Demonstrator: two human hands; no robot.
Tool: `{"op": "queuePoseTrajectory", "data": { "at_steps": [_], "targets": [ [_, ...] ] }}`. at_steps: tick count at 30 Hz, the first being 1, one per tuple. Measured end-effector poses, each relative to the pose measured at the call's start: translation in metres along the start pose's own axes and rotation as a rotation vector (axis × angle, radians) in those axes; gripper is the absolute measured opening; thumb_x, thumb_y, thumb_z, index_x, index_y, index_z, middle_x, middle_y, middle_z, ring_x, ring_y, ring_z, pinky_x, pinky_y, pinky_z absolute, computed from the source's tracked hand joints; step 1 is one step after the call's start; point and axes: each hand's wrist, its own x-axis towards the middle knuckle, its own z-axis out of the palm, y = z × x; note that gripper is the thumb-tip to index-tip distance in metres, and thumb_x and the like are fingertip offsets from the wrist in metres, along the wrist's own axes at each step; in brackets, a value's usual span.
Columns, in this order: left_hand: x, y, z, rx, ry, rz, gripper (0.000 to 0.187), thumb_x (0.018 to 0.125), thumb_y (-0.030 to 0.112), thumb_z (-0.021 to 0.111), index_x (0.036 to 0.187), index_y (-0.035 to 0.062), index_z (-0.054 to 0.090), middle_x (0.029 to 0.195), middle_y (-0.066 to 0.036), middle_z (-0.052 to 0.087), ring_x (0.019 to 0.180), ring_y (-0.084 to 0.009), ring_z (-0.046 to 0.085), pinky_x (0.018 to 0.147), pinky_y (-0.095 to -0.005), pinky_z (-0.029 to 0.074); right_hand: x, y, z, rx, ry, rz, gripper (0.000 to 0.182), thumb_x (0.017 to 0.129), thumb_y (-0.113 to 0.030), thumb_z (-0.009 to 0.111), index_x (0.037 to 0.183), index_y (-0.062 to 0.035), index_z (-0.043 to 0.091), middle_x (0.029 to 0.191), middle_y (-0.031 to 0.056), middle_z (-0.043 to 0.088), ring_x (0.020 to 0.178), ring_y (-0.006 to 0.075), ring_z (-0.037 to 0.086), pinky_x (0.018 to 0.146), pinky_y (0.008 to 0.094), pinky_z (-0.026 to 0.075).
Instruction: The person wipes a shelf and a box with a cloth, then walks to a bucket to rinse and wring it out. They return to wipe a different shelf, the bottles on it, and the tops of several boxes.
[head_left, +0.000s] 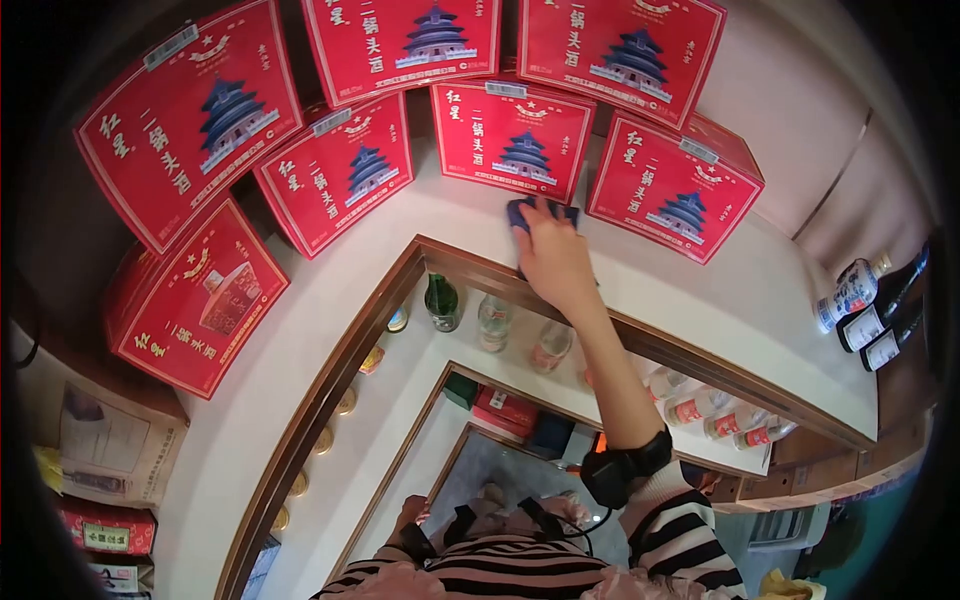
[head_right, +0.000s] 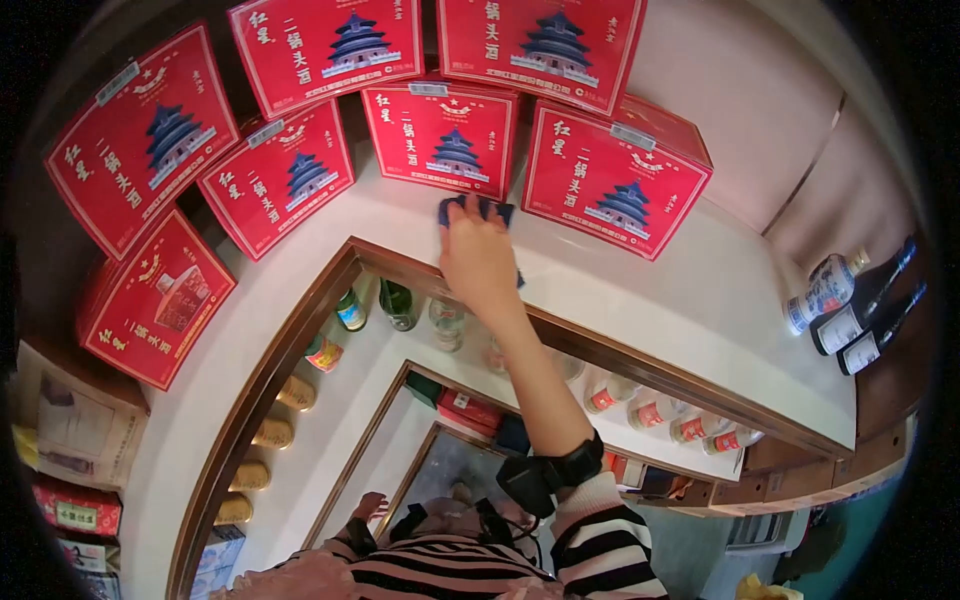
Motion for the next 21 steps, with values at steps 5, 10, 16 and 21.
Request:
{"op": "queuePoseTrajectory", "data": {
  "at_steps": [5,10,16,21],
  "targets": [
    [-0.032,-0.003,-0.013,0.004,0.033,-0.085,0.025,0.078,0.026,0.044,0.097,0.0105,0.047,0.092,-0.007,0.054,0.075,-0.0209,0.055,0.062,-0.0341,0.044,0.014,-0.038,0.018,0.305,-0.191,-0.246,0.031,0.074,-0.017,0.050,0.103,-0.0067,0.049,0.112,0.0151,0.044,0.095,0.0313,0.047,0.079,0.0369,0.039],
    [-0.061,-0.014,-0.013,-0.276,0.032,-0.117,0.018,0.076,0.015,0.035,0.059,0.0122,0.040,0.050,0.001,0.034,0.039,-0.0122,0.037,0.035,-0.0262,0.027,0.015,-0.053,-0.004,0.593,-0.392,-0.186,0.031,0.074,-0.017,0.051,0.102,-0.0040,0.050,0.097,0.0124,0.054,0.086,0.0289,0.053,0.073,0.0349,0.043],
    [-0.042,-0.054,-0.028,-0.210,-0.073,-0.092,0.018,0.079,0.018,0.041,0.094,0.0097,0.045,0.091,-0.004,0.054,0.071,-0.0206,0.056,0.050,-0.0346,0.045,-0.041,-0.044,-0.078,1.778,-0.515,0.440,0.033,0.079,-0.018,0.049,0.107,-0.0001,0.047,0.097,0.0061,0.053,0.086,0.0106,0.050,0.075,0.0221,0.040],
    [-0.008,-0.055,-0.033,0.068,-0.053,0.024,0.011,0.076,0.016,0.045,0.083,0.0079,0.047,0.079,-0.005,0.055,0.064,-0.0194,0.056,0.048,-0.0326,0.045,-0.073,-0.004,-0.119,0.898,0.240,0.222,0.032,0.081,-0.016,0.045,0.107,0.0018,0.046,0.101,0.0094,0.052,0.087,0.0140,0.049,0.076,0.0236,0.038]
  ]
}}
